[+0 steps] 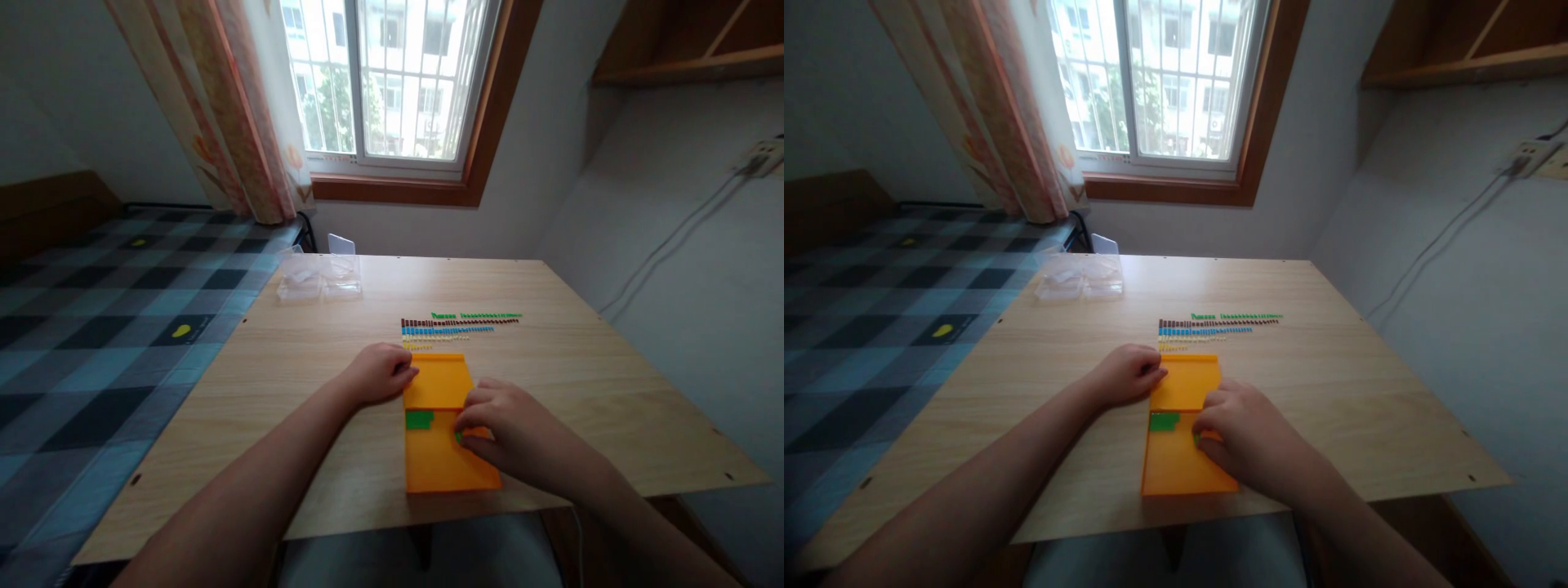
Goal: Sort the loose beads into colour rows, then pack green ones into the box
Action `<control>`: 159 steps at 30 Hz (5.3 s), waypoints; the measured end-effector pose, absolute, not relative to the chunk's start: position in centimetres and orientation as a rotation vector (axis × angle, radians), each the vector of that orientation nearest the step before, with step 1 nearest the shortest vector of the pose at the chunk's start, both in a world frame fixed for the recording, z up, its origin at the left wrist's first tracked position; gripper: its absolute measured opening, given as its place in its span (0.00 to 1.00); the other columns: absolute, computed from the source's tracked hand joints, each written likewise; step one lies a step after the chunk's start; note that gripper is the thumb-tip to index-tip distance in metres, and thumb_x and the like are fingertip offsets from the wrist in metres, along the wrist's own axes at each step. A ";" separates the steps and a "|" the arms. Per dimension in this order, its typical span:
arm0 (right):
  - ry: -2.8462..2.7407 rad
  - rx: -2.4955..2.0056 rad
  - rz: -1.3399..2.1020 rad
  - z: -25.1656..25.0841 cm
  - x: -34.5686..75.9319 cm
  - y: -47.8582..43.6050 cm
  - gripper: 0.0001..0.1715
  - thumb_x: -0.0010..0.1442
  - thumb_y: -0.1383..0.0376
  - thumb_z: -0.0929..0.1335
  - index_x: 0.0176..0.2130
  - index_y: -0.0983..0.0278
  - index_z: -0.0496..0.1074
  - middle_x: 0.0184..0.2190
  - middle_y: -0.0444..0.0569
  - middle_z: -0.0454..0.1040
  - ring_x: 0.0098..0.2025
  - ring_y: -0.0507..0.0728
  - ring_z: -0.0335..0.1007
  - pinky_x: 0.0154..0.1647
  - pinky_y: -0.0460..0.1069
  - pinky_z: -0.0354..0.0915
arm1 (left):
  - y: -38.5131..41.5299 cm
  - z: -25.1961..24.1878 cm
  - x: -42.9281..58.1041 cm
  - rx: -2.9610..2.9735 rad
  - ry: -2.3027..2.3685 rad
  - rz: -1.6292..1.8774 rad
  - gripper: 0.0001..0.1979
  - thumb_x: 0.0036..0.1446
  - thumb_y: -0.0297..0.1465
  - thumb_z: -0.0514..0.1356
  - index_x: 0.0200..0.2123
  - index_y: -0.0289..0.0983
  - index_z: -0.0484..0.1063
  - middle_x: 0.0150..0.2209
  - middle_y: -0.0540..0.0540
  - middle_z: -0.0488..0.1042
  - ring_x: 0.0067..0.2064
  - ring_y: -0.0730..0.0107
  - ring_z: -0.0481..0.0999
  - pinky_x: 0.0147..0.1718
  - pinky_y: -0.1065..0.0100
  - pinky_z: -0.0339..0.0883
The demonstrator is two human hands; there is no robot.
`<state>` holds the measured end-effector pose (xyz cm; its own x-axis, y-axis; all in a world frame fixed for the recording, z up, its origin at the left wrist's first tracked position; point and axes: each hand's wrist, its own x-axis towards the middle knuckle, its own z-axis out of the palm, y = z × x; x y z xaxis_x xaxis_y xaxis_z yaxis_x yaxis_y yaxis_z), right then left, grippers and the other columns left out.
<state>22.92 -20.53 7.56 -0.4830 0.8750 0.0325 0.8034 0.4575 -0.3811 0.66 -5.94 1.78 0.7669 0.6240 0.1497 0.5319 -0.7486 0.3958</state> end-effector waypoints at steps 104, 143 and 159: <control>-2.432 -1.480 0.234 2.0 21.9 -21.4 0.13 0.70 0.64 0.65 0.41 0.57 0.81 0.32 0.48 0.74 0.38 0.56 0.66 0.42 0.51 0.58 | -6.5 1.8 1.0 2.768 0.894 0.219 0.13 0.60 0.37 0.58 0.25 0.38 0.71 0.30 0.46 0.77 0.33 0.65 0.73 0.30 0.66 0.57; -2.303 -1.678 0.170 1.3 20.1 -21.5 0.10 0.67 0.63 0.68 0.39 0.60 0.80 0.34 0.49 0.78 0.40 0.59 0.69 0.43 0.52 0.63 | -6.6 2.1 0.9 2.715 0.921 0.222 0.13 0.59 0.37 0.58 0.23 0.38 0.70 0.27 0.47 0.76 0.30 0.66 0.71 0.28 0.65 0.54; -2.344 -1.728 0.111 1.9 19.6 -21.3 0.10 0.67 0.62 0.67 0.38 0.59 0.80 0.33 0.49 0.77 0.39 0.58 0.69 0.40 0.51 0.61 | -6.7 2.3 0.8 2.727 0.922 0.200 0.13 0.57 0.36 0.59 0.23 0.38 0.70 0.27 0.47 0.75 0.29 0.66 0.69 0.28 0.65 0.53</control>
<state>19.57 -21.35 1.88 -0.2803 0.9502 0.1363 0.9330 0.3031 -0.1940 0.81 -6.67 2.35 0.7895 0.6119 0.0482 0.5767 -0.7664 0.2829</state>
